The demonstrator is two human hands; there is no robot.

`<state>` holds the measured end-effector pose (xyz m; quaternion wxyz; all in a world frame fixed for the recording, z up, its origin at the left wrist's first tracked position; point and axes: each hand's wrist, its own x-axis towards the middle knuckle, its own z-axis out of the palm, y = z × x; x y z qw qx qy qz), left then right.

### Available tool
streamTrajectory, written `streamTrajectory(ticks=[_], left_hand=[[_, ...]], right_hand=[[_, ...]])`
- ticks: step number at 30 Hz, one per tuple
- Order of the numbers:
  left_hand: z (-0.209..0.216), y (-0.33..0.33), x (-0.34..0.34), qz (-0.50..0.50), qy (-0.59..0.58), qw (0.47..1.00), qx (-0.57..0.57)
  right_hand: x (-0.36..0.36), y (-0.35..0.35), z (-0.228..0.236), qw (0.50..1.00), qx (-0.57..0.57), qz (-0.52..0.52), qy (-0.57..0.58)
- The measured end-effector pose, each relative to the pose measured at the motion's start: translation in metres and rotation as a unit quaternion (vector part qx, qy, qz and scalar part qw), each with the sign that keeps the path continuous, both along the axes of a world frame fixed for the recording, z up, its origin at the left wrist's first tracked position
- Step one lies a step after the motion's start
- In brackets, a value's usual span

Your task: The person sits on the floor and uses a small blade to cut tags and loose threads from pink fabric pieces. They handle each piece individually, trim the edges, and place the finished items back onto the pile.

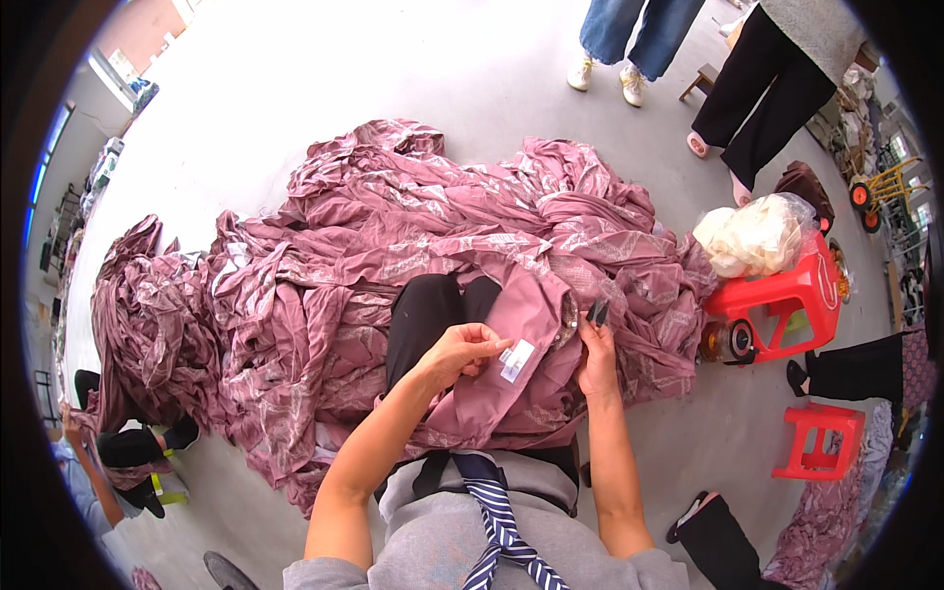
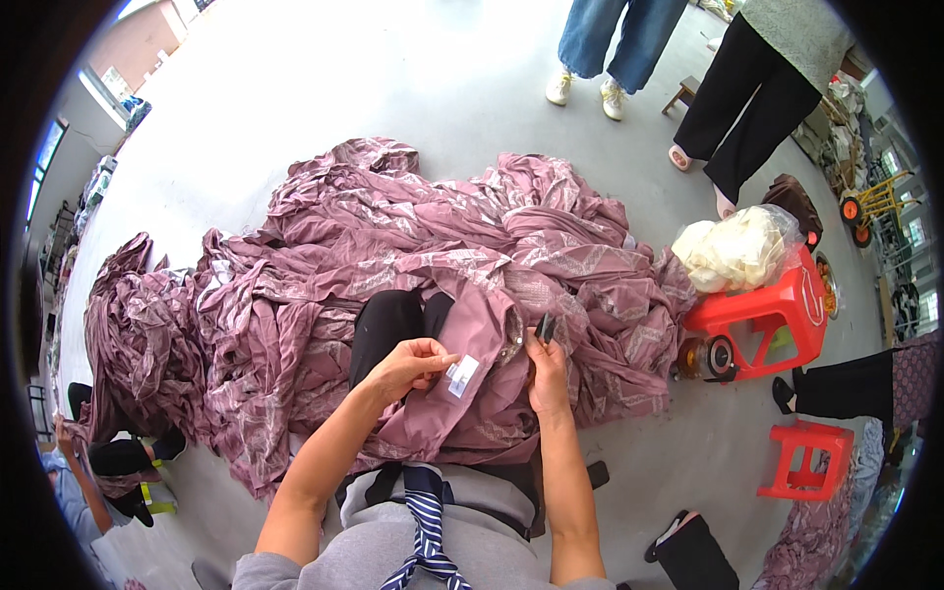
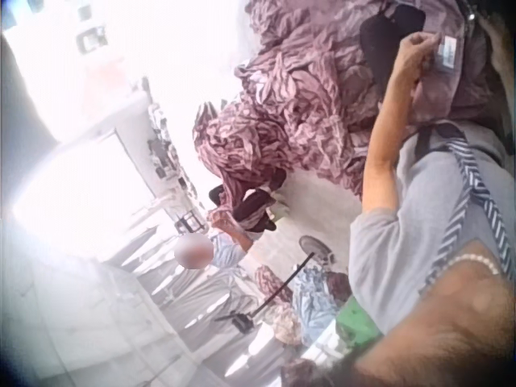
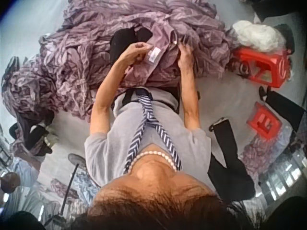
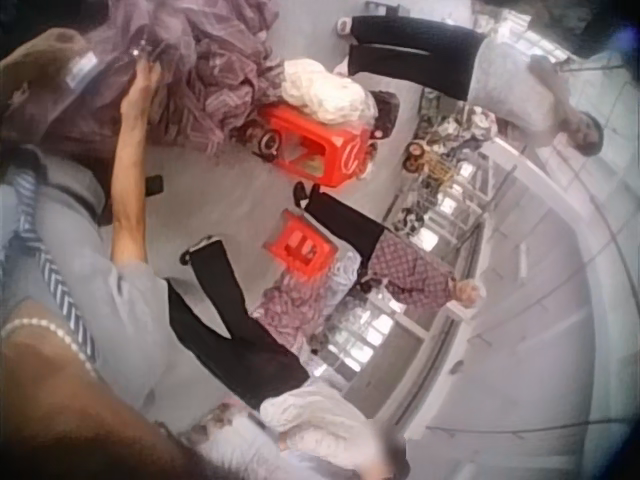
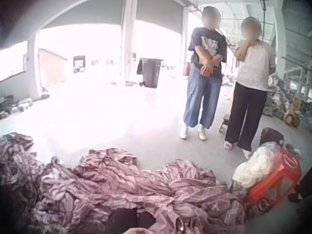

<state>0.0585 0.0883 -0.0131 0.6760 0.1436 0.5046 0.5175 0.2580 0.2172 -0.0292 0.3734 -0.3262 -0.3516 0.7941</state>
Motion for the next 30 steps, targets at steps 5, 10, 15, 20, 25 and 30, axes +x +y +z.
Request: streamTrajectory(ticks=[5,10,15,20,25,30], left_hand=[[-0.02,-0.007,0.015,0.163,0.128,0.977,0.048],[-0.005,-0.003,0.014,0.171,0.063,0.981,-0.064],[0.02,-0.028,0.018,-0.005,0.008,1.0,0.005],[0.04,-0.034,0.024,0.167,-0.084,0.978,0.089],[0.054,-0.031,0.036,0.245,-0.117,0.953,0.135],[0.066,-0.03,0.042,0.27,-0.079,0.953,0.114]], right_hand=[[-0.001,-0.005,0.015,1.0,-0.007,0.005,0.015],[0.0,-0.009,0.018,1.0,0.009,0.005,-0.006],[-0.001,-0.005,0.023,0.999,0.03,0.005,-0.026],[0.002,0.004,0.016,0.971,0.182,0.025,-0.152],[-0.006,-0.017,0.08,0.789,0.492,-0.031,-0.367],[-0.002,-0.058,0.13,0.784,0.528,0.051,-0.322]])
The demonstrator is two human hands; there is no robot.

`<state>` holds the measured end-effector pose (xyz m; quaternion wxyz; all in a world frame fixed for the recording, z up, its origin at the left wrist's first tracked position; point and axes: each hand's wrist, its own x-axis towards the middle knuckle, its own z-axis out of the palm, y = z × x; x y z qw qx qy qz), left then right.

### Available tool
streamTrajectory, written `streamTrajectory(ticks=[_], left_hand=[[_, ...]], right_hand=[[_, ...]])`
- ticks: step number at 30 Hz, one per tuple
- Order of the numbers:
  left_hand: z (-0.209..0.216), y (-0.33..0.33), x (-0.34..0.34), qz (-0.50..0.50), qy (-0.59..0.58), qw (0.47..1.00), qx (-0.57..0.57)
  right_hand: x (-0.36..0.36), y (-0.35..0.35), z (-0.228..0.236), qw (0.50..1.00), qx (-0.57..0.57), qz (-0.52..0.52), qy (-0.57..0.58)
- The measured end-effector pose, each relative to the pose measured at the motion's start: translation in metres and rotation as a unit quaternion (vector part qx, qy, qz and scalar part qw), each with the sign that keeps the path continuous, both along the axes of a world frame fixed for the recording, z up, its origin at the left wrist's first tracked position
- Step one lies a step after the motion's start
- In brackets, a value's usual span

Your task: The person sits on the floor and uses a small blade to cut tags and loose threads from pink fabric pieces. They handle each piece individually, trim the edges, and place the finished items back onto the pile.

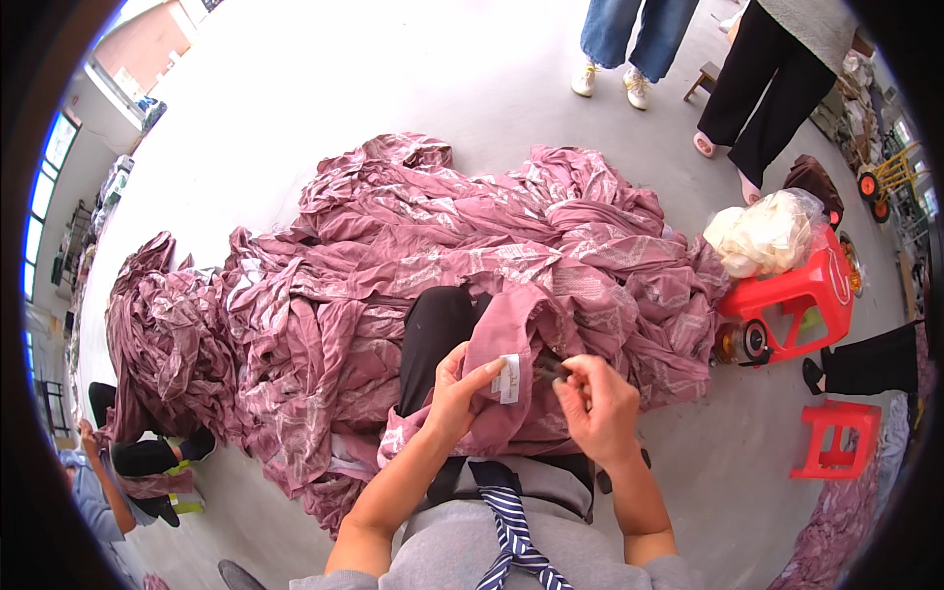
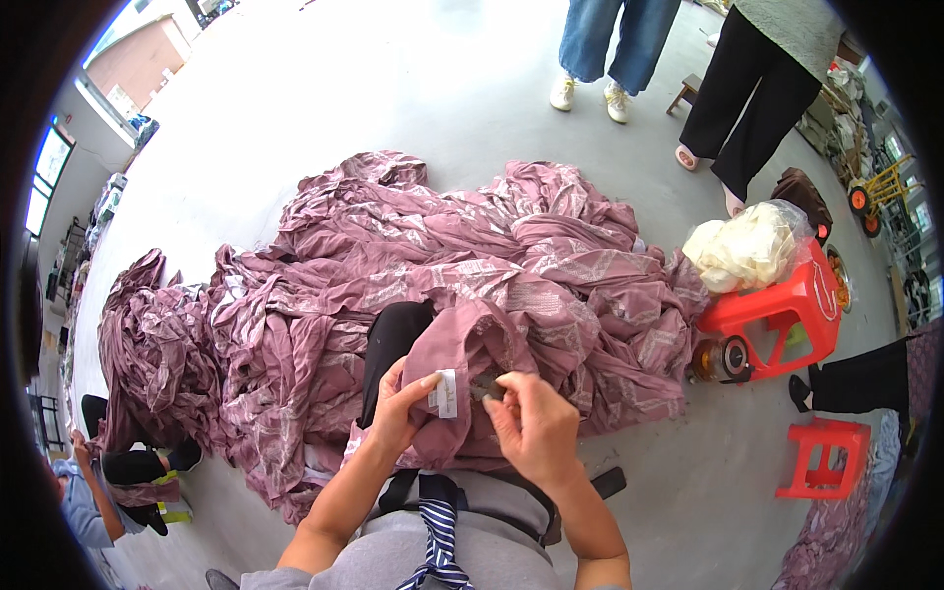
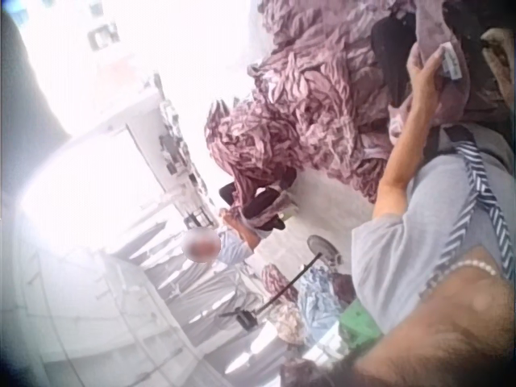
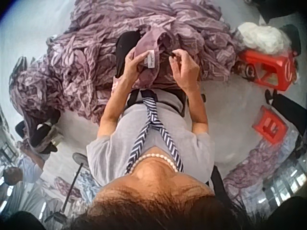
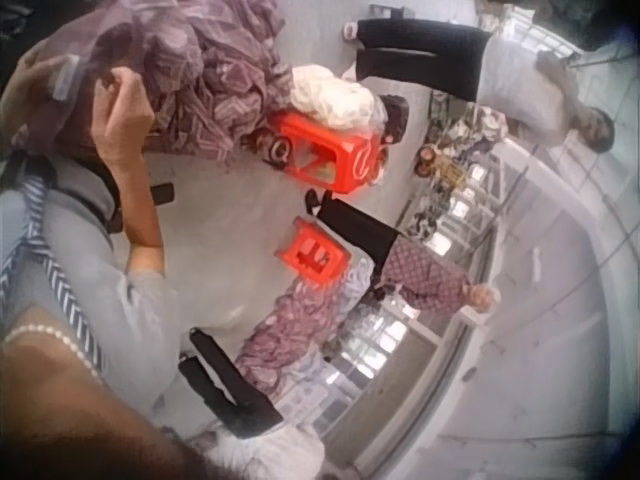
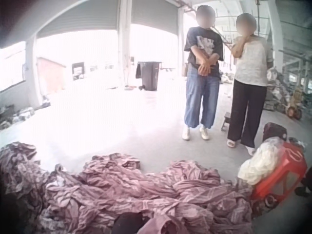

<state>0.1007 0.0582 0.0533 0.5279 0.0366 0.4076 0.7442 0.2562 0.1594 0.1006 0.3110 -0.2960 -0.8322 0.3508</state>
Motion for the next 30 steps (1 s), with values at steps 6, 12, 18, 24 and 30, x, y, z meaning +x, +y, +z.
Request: streamTrajectory(ticks=[6,12,18,24,30], left_hand=[[-0.008,-0.003,0.006,0.014,0.062,0.998,0.004],[-0.003,-0.004,0.01,0.03,0.083,0.996,0.0],[-0.006,-0.007,0.011,0.032,0.125,0.992,0.002],[-0.005,-0.006,0.011,0.036,0.145,0.989,-0.011],[-0.005,-0.007,0.013,0.031,0.179,0.983,-0.005]], right_hand=[[-0.003,-0.008,-0.006,0.994,0.085,0.018,-0.065],[-0.006,-0.007,-0.01,0.992,0.084,0.014,-0.088],[-0.008,-0.008,-0.011,0.991,0.091,0.008,-0.095],[-0.007,-0.009,-0.01,0.991,0.096,0.015,-0.092],[-0.009,-0.009,-0.012,0.991,0.096,0.012,-0.096]])
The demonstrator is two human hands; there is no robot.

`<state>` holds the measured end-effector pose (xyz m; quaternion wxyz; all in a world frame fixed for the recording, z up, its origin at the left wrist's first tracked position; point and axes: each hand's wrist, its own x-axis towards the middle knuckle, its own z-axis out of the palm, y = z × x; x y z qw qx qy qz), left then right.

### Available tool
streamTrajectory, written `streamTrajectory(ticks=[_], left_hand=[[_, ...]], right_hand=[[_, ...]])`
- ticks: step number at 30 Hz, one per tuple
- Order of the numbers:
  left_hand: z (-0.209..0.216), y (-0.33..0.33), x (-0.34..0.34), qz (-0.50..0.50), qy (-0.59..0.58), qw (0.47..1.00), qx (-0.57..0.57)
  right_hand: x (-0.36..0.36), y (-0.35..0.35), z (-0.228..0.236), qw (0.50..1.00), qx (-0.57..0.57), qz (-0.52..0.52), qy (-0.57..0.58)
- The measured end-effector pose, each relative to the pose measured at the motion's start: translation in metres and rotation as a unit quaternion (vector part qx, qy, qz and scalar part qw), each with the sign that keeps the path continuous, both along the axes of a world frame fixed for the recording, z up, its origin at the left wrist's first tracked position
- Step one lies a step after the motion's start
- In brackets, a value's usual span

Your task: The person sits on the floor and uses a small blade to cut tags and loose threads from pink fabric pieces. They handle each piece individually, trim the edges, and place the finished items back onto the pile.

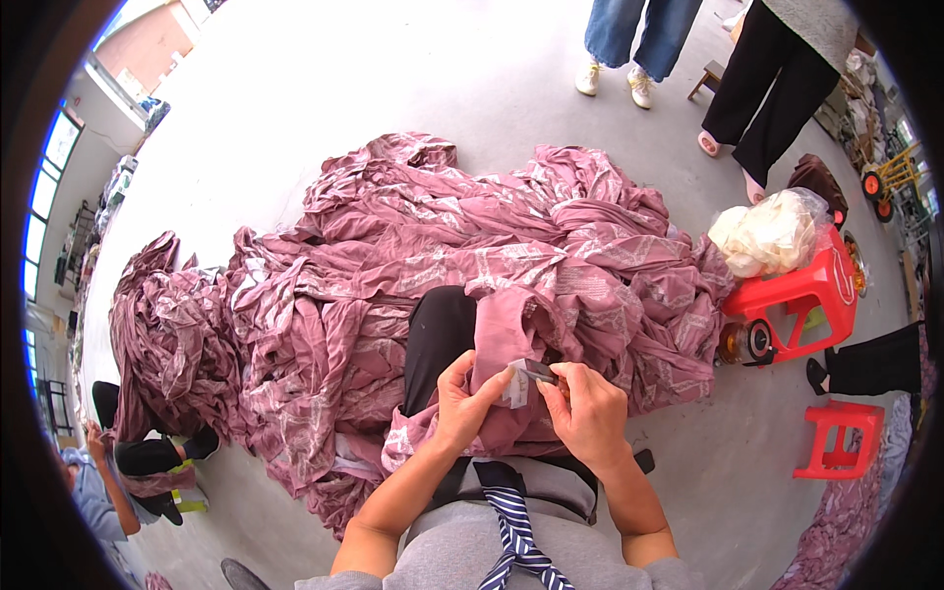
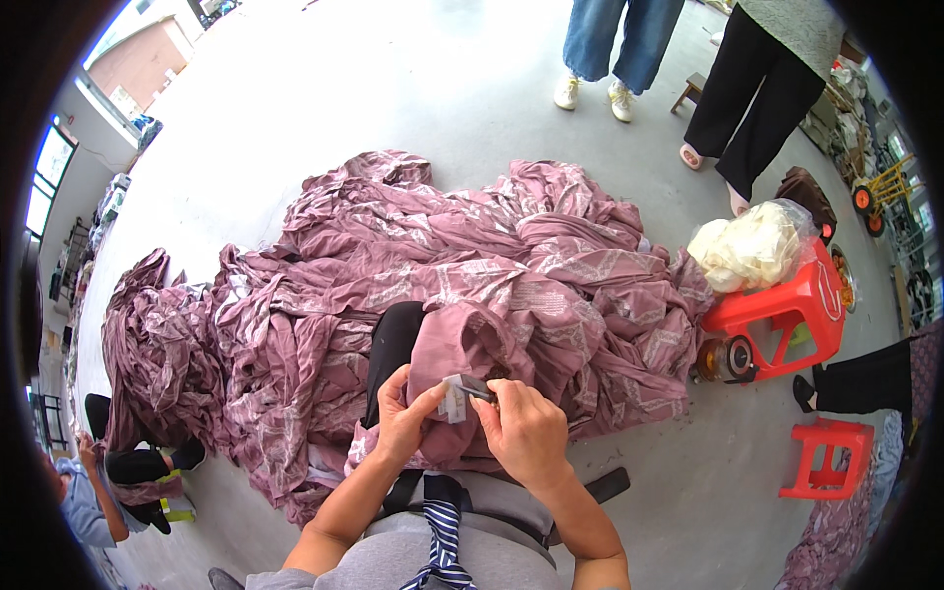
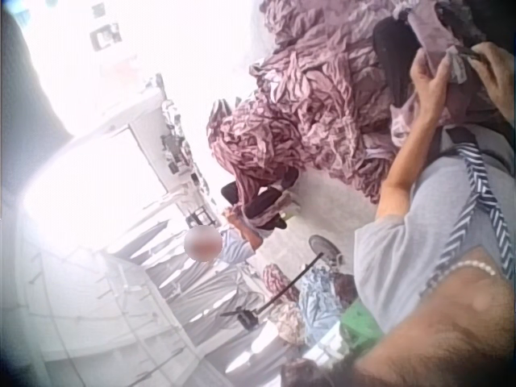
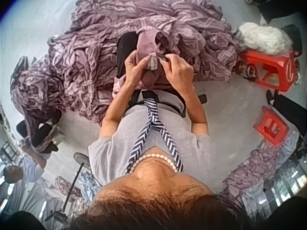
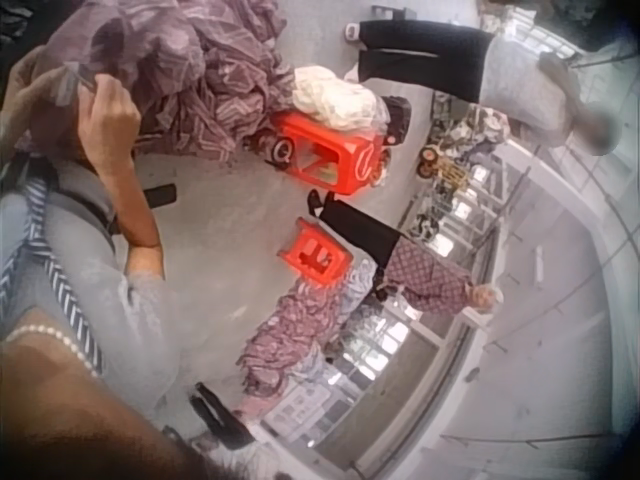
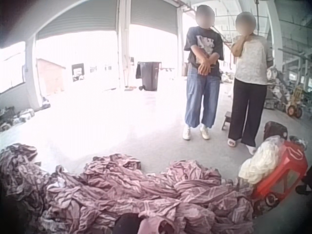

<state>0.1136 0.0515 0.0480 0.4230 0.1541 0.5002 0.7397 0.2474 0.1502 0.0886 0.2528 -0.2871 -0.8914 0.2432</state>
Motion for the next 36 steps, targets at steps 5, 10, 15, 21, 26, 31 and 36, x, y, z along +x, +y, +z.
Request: streamTrajectory(ticks=[5,10,15,21,26,31,36], left_hand=[[0.0047,0.0012,0.0043,-0.002,-0.032,0.999,0.008],[0.0042,-0.002,0.0022,0.013,-0.067,0.998,0.009],[0.0059,-0.0024,0.0004,0.018,-0.023,1.0,0.002],[0.0032,-0.0024,0.0029,0.026,0.035,0.999,0.01],[0.0029,-0.0032,0.0024,0.027,0.025,0.999,0.016],[0.003,-0.0037,0.0034,0.022,0.011,1.0,0.01],[0.004,-0.0035,0.0036,0.018,0.006,1.0,0.008]], right_hand=[[-0.0026,-0.0008,-0.001,1.0,0.009,-0.006,0.018],[-0.0007,-0.0022,-0.004,0.999,0.012,-0.006,0.037],[0.0005,-0.002,-0.0037,0.999,0.016,0.003,0.029],[0.0,-0.0022,-0.006,0.999,0.031,-0.002,0.01],[-0.0019,-0.0031,-0.0059,0.999,0.032,-0.004,0.004],[-0.0056,-0.002,-0.0053,0.998,0.045,-0.001,0.036],[-0.0043,-0.0025,-0.0091,0.999,0.046,-0.003,0.022]])
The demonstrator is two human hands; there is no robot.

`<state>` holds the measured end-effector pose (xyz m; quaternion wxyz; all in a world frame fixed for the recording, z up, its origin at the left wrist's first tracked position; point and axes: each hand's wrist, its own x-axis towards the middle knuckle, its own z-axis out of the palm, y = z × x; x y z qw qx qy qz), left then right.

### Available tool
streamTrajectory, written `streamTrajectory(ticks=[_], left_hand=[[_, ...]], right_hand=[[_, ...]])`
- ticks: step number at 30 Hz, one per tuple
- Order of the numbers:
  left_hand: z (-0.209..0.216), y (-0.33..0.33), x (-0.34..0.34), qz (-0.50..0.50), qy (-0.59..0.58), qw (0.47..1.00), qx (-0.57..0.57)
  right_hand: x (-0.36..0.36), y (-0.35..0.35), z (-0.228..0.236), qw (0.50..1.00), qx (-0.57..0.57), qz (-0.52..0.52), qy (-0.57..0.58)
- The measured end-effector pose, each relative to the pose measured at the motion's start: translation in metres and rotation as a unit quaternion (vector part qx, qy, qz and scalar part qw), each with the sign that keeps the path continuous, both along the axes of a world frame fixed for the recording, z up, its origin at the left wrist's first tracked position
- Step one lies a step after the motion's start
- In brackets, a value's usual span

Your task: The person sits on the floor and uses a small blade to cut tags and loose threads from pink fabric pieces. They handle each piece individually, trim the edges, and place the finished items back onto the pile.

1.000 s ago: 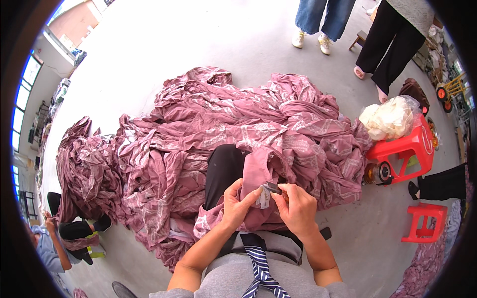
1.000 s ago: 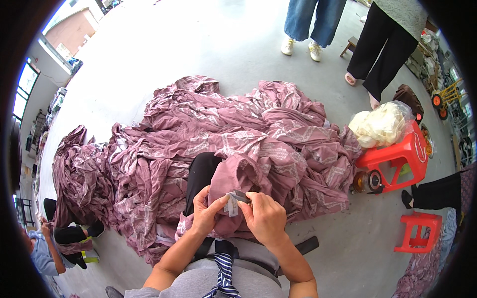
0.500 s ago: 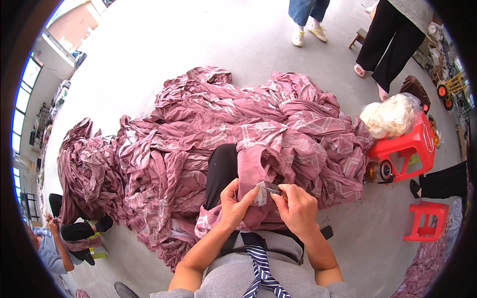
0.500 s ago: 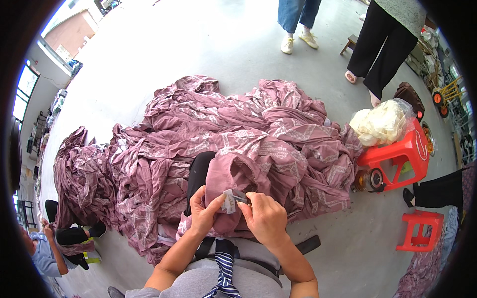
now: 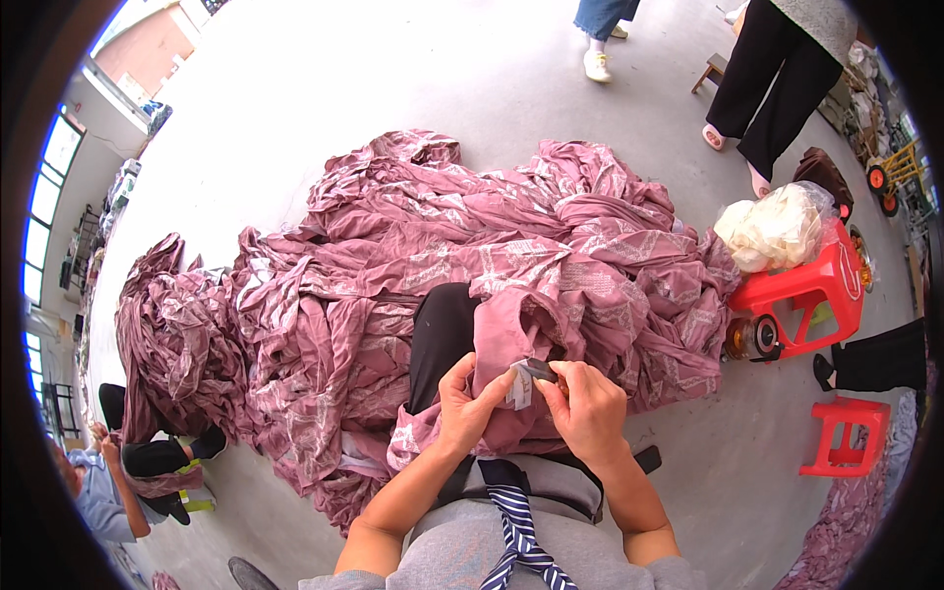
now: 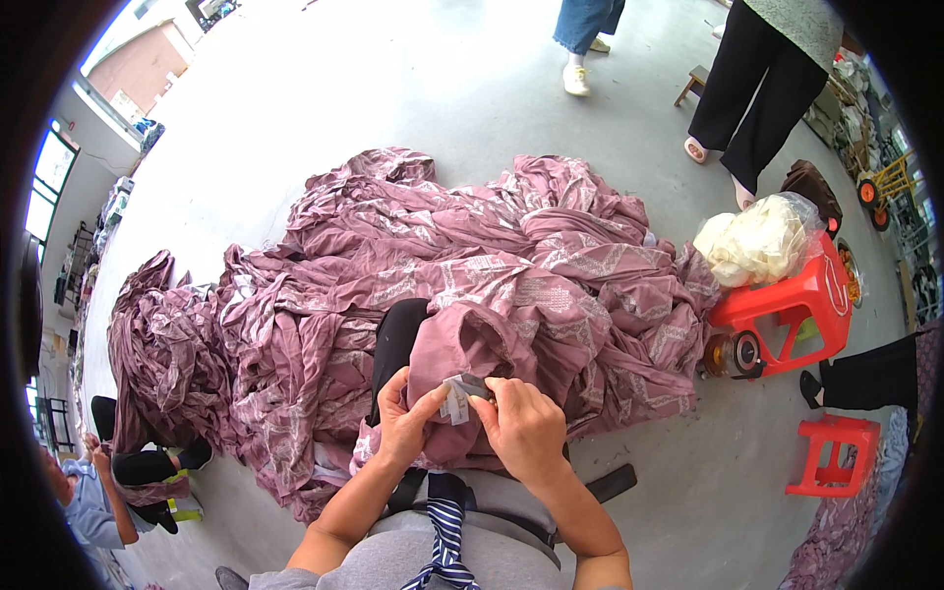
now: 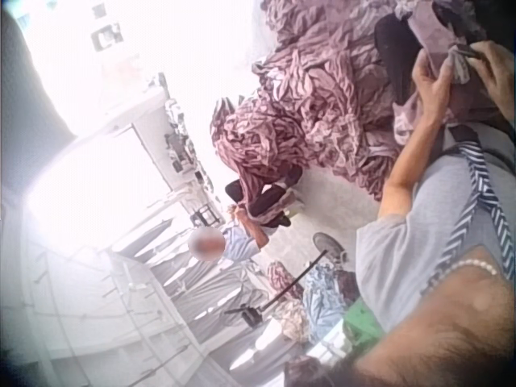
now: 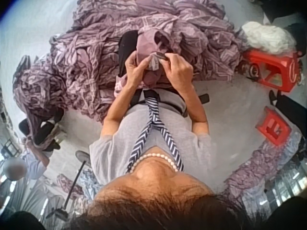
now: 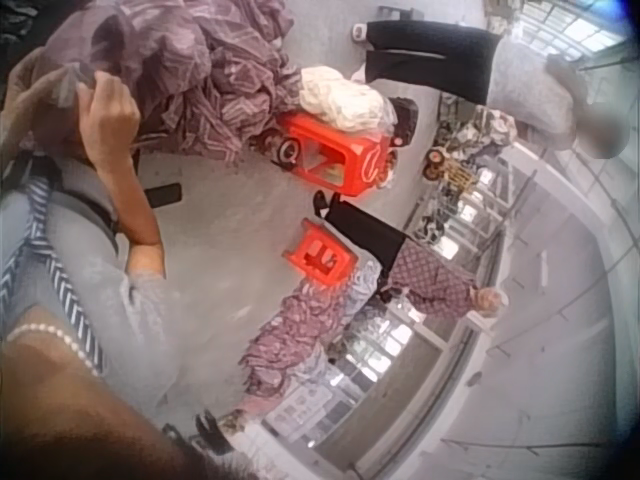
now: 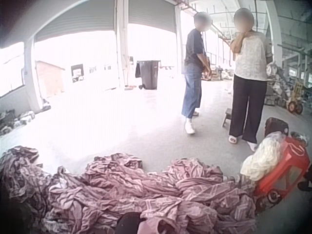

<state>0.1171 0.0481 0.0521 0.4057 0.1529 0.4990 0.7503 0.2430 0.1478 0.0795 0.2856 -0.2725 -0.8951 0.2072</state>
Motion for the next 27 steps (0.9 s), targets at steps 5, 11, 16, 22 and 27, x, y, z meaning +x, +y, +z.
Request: streamTrajectory(ticks=[5,11,16,22,27], left_hand=[[0.0,-0.002,-0.002,-0.014,-0.046,0.999,0.002],[0.0,-0.003,-0.001,-0.013,-0.085,0.996,0.02],[0.003,-0.005,-0.001,-0.029,-0.066,0.997,0.008],[-0.004,-0.009,0.0,-0.068,0.03,0.997,-0.029],[-0.008,-0.008,0.0,-0.035,-0.048,0.998,-0.012]], right_hand=[[0.001,0.0,-0.005,1.0,0.001,-0.001,0.028],[0.001,0.001,-0.003,0.95,-0.266,-0.008,0.166],[-0.008,0.014,-0.012,0.874,-0.46,0.007,0.157],[-0.019,0.019,-0.01,0.9,-0.416,0.021,0.129],[-0.014,0.02,-0.014,0.914,-0.367,-0.026,0.172]])
